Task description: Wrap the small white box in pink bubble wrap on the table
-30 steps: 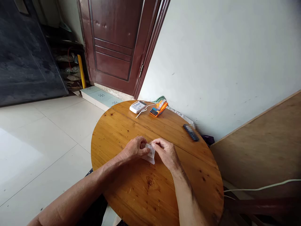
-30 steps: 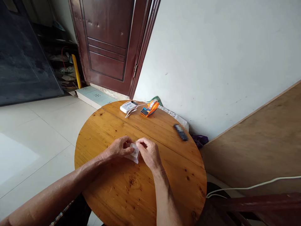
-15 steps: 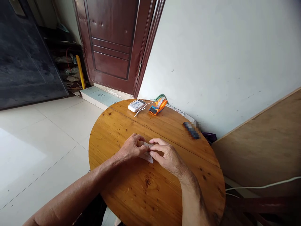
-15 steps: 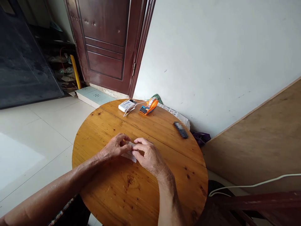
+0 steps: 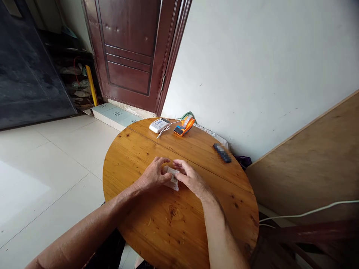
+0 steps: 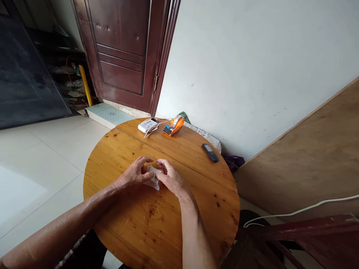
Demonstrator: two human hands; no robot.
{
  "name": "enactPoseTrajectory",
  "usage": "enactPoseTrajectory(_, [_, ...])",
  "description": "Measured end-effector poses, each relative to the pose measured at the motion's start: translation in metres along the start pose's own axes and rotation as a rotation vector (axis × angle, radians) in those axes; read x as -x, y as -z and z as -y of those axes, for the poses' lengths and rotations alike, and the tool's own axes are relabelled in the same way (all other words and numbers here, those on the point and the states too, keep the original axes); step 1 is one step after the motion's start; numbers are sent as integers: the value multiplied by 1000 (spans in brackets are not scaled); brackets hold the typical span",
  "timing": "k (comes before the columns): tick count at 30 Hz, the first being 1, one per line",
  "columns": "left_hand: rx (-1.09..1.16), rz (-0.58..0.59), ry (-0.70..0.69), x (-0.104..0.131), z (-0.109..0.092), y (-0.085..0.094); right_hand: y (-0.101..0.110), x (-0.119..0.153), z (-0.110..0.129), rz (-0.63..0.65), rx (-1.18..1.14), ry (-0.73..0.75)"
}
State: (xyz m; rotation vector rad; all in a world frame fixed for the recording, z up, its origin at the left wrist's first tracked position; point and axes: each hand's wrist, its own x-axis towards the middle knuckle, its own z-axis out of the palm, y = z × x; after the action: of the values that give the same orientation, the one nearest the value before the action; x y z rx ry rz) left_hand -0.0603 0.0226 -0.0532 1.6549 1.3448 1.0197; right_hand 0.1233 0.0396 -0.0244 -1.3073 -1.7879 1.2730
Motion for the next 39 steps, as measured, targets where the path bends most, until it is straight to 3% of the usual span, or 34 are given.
enactPoseTrajectory(5, [17, 9, -1, -2, 3, -1, -1, -1, 1, 1, -148, -25])
enactPoseTrajectory(19, [32, 26, -8, -3, 3, -1, -4, -4, 0, -46, -166, -33])
enactPoseTrajectory(39, [106, 8, 25, -2, 1, -1, -5, -3, 3, 26, -219, -21])
